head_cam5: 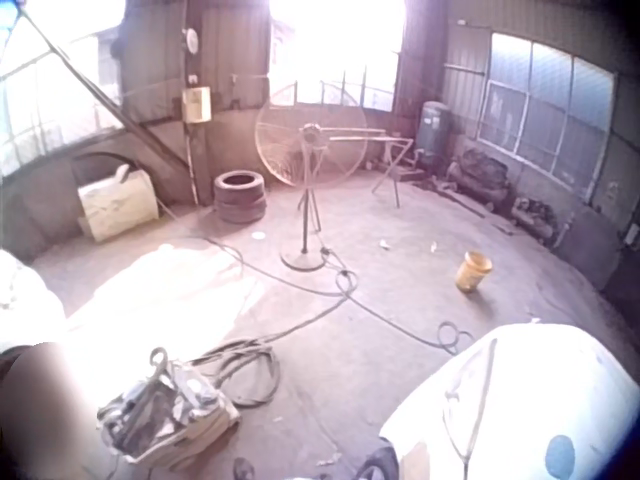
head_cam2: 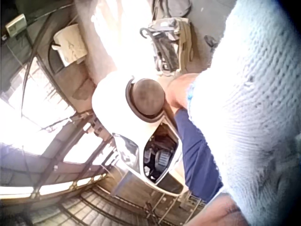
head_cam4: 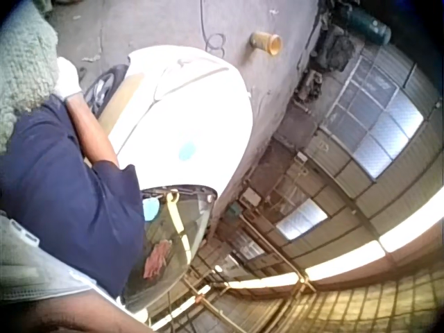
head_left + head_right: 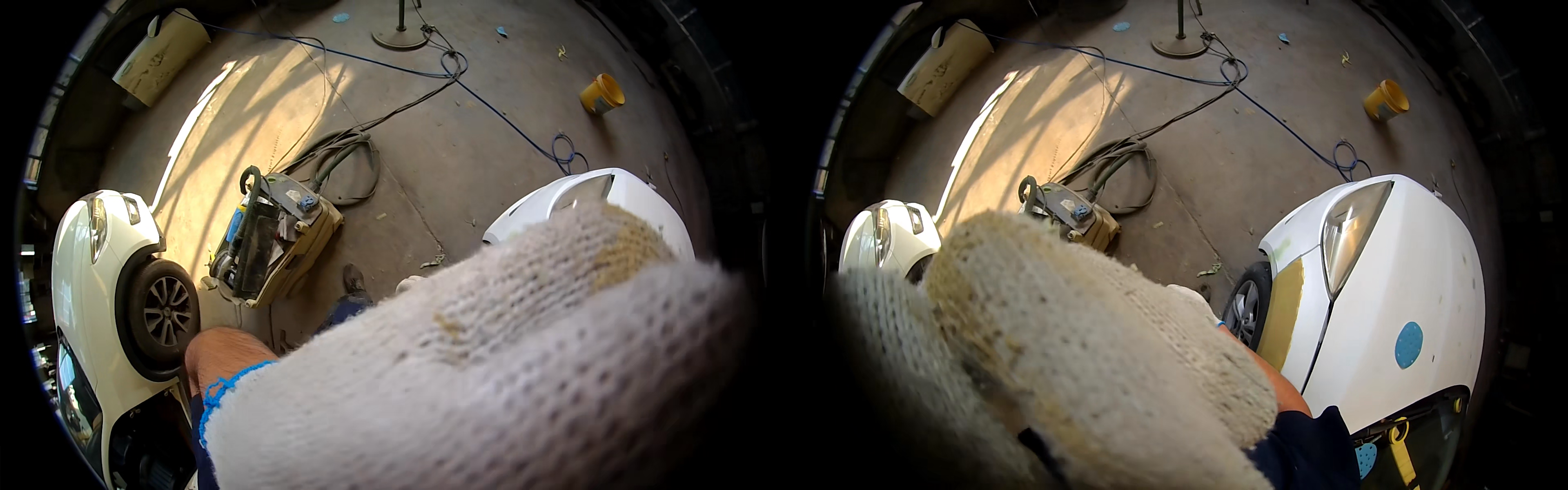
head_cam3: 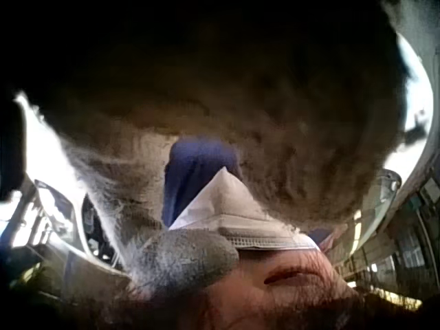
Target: The person puts on gloves and uses an orbital sander to smooth the surface of a white car hood. They attach a sanding disc, connect the tool, and sand the hood in circular motions.
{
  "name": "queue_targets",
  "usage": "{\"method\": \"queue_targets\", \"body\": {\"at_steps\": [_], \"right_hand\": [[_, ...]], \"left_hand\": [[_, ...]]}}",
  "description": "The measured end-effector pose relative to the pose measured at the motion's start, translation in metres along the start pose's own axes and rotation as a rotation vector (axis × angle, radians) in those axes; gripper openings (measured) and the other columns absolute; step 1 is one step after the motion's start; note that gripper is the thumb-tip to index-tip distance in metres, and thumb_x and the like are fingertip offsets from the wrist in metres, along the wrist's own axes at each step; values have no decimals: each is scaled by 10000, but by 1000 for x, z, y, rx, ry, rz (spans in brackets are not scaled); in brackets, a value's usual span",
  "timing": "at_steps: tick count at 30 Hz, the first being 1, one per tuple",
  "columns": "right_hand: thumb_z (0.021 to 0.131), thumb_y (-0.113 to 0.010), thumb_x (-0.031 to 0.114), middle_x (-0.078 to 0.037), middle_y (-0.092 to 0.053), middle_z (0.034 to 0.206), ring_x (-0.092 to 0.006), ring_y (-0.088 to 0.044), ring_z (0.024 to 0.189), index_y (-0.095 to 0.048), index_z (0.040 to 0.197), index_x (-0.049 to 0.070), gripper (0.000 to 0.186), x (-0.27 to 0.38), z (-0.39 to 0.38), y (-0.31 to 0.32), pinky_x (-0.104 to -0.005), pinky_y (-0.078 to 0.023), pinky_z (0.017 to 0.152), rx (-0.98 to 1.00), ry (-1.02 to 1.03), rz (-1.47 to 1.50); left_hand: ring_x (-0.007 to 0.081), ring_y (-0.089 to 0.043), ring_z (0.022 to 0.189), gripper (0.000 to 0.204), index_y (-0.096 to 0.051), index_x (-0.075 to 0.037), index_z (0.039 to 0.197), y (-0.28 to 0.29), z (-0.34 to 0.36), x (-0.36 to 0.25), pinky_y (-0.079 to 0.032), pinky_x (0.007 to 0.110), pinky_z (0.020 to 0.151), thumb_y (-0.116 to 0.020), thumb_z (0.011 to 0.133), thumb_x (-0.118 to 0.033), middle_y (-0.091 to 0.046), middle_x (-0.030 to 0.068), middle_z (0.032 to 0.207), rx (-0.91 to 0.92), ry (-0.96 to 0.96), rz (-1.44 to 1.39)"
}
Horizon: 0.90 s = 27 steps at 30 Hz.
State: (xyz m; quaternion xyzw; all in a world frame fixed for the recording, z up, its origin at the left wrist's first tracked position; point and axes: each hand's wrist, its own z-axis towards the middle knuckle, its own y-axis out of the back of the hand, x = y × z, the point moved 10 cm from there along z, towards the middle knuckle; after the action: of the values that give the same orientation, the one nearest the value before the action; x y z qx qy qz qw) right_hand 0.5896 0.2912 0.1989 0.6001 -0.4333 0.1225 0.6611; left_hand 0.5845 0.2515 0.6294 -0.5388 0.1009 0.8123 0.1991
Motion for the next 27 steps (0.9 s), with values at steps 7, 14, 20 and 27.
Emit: {"method": "queue_targets", "body": {"at_steps": [7,14,20,27], "right_hand": [[933,-585,354,-244,-708,944,-452,-652,933,-732,955,75,316,5,8,16,-506,-508,795,107,-79,304],[906,-593,271,-197,-702,999,-396,-661,997,-726,1003,88,247,-32,2,-19,-480,-517,863,113,-30,152],[862,-598,124,-166,-695,981,-363,-673,989,-713,985,39,189,2,11,-1,-435,-534,877,214,-149,157],[826,-592,81,-181,-690,956,-367,-673,944,-712,964,29,190,-4,10,-1,-448,-533,843,196,-116,169]], "left_hand": [[275,-556,1263,575,-526,-13,1274,-1,2,-2,-414,429,1138,-728,804,-276,-578,139,1282,-11,4,-7],[272,-556,1255,559,-526,-12,1260,2,1,0,-415,428,1138,-722,797,-255,-577,135,1266,-26,-10,-63],[270,-556,1249,545,-527,-10,1248,3,1,-8,-416,428,1137,-717,791,-238,-576,132,1252,-100,-5,-162],[268,-555,1241,529,-528,-8,1234,9,2,-3,-416,428,1137,-711,784,-217,-575,128,1235,-126,-66,-308]]}}
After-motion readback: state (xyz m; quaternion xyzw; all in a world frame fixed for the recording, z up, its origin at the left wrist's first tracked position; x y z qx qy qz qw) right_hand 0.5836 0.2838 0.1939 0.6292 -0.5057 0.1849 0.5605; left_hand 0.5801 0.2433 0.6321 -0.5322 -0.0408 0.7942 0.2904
